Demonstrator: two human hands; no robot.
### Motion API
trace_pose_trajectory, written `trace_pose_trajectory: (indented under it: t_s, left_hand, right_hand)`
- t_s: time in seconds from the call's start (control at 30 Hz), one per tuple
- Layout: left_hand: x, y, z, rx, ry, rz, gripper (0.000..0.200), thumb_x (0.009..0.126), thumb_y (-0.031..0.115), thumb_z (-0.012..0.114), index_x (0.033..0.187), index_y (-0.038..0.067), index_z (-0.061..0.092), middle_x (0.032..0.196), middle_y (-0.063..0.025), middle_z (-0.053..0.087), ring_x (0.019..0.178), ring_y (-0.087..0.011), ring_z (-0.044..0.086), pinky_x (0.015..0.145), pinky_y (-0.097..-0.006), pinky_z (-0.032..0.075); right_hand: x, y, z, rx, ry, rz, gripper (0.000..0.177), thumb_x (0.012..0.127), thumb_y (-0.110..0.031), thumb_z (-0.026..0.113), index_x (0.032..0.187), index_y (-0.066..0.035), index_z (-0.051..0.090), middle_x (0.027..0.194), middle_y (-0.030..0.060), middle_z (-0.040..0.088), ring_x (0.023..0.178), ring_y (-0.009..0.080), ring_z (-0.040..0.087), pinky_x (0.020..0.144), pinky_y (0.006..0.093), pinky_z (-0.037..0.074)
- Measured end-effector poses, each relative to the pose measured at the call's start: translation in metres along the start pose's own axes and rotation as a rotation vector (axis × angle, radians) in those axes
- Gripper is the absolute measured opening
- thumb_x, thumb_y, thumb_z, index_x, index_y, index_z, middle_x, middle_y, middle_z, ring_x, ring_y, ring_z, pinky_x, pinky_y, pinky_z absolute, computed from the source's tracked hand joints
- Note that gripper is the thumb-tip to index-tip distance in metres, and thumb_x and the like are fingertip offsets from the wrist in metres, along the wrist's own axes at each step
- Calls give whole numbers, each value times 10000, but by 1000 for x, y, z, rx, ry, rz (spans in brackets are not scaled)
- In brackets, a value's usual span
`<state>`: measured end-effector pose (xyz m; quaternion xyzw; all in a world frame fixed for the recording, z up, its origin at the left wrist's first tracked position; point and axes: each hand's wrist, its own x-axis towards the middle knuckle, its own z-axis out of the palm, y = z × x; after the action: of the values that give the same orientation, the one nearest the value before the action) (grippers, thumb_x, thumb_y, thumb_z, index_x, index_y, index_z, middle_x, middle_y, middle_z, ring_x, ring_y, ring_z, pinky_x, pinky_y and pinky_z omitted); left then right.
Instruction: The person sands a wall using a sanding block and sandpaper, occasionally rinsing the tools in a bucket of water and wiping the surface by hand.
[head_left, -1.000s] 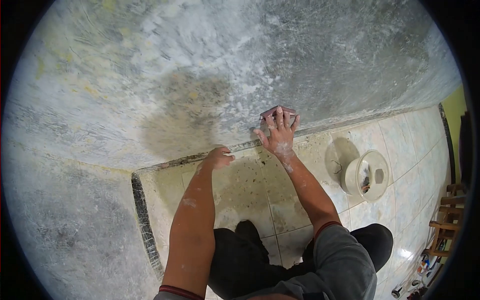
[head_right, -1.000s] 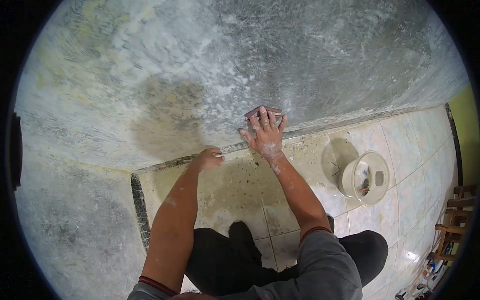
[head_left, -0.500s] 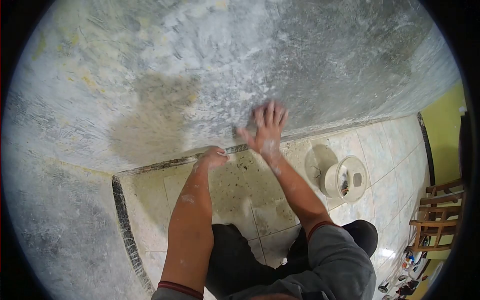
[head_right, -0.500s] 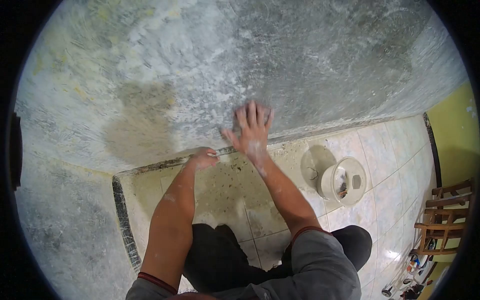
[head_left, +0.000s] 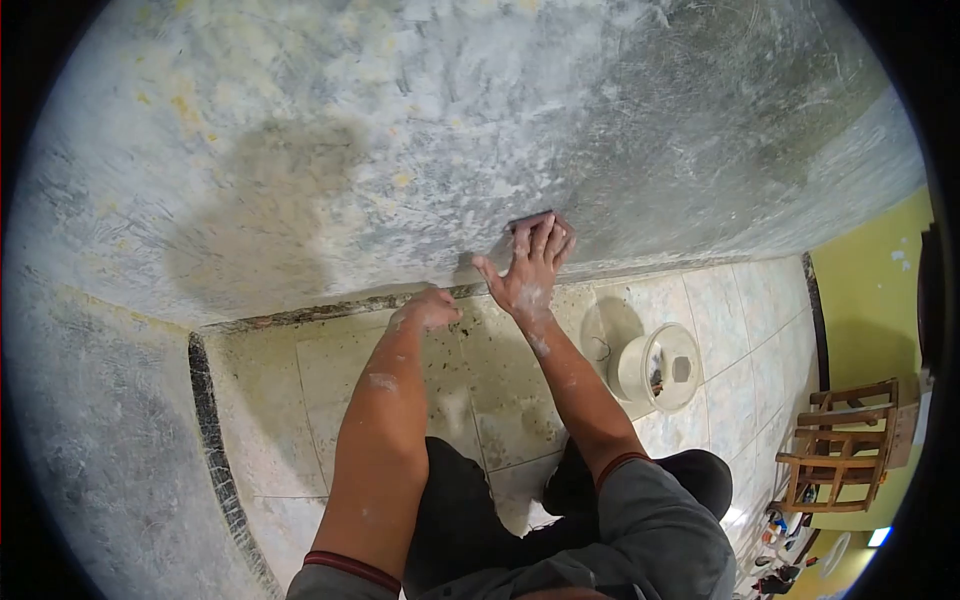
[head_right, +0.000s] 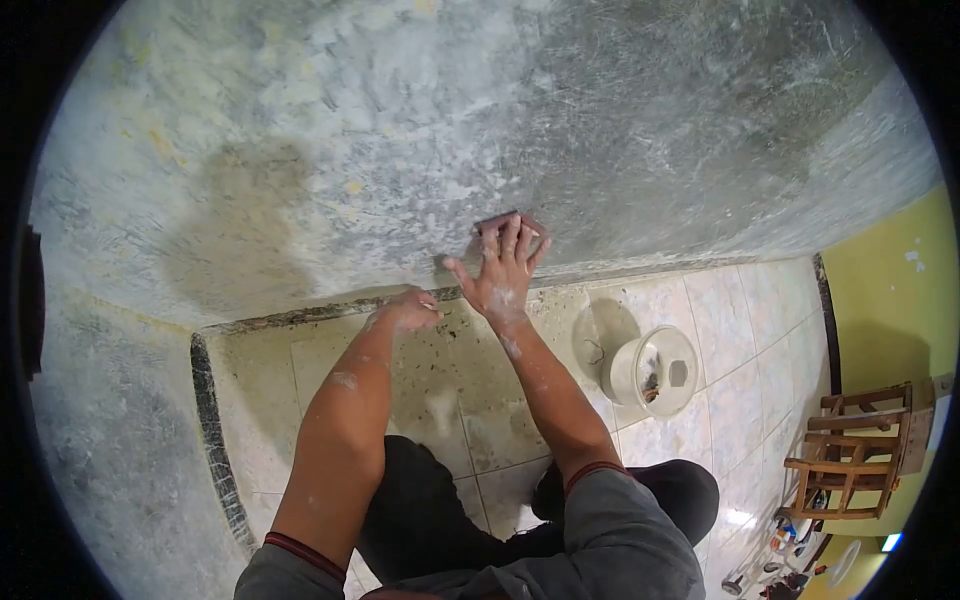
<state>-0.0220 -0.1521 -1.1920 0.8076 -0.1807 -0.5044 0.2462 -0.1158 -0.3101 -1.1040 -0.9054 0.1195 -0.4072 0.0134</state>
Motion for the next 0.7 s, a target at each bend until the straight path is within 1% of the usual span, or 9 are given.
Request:
trace_pose_trajectory:
  t_s: [0.07,0.1,0.23,0.33,0.37,0.43,0.53,0.57,0.7]
  left_hand:
    - [12,-1,-4,-23,54,45,522,806,386,725,1231,98,632,1007,-83,716,864,-210,676,784,-378,535]
    - [19,-2,-7,21,66,61,523,810,385,723,1235,95,628,1036,-85,710,877,-212,673,793,-378,534]
    - [4,-9,-12,40,86,18,529,817,389,733,1228,74,629,1117,-100,694,961,-233,665,853,-374,522]
    - [13,-39,-13,-24,115,-6,545,812,403,741,1235,79,631,1129,-103,694,989,-244,662,870,-372,517]
    - [19,-44,-15,-60,138,-1,556,808,411,744,1242,84,629,1129,-104,693,990,-248,661,869,-371,516]
    - [13,-47,-11,-64,182,-17,561,805,403,745,1251,84,625,1138,-102,691,994,-245,661,873,-366,516]
    - [-19,-30,-26,-11,172,-61,555,794,378,756,1244,78,628,1128,-98,695,991,-228,661,881,-352,517]
    - [-17,-32,-29,-25,176,-74,555,791,381,757,1237,77,628,1117,-94,696,992,-227,659,887,-349,516]
    - [-5,-47,-23,-63,166,-137,554,781,395,764,1209,69,630,1075,-78,702,999,-224,653,909,-337,514]
  right_hand:
    - [-2,-4,-8,-95,-70,17,889,838,-703,558,1358,15,491,1512,357,239,1408,522,202,1090,710,69]
    - [15,1,-14,-82,-23,-10,914,836,-720,548,1390,2,468,1526,355,211,1401,524,205,1085,711,72]
    - [142,-16,-81,10,384,-196,970,826,-730,549,1470,-30,355,1542,352,170,1383,530,220,1080,712,90]
    - [136,-15,-76,8,397,-158,997,829,-728,549,1484,-15,312,1543,352,167,1396,531,197,1079,714,89]
    - [108,-19,-61,96,331,-70,978,834,-714,558,1461,8,353,1534,361,178,1407,536,178,1074,721,88]
    - [26,-4,-8,30,67,-54,952,836,-702,563,1417,37,411,1524,371,190,1412,545,159,1074,726,67]
    - [-5,12,15,-93,35,-139,931,838,-691,572,1383,53,451,1516,375,204,1409,550,153,1075,729,44]
    - [27,1,-11,-9,44,-138,947,842,-695,567,1423,37,410,1533,364,172,1418,544,122,1075,729,12]
    - [146,-27,-87,52,349,-142,993,843,-701,556,1469,33,322,1553,361,96,1416,549,120,1090,710,19]
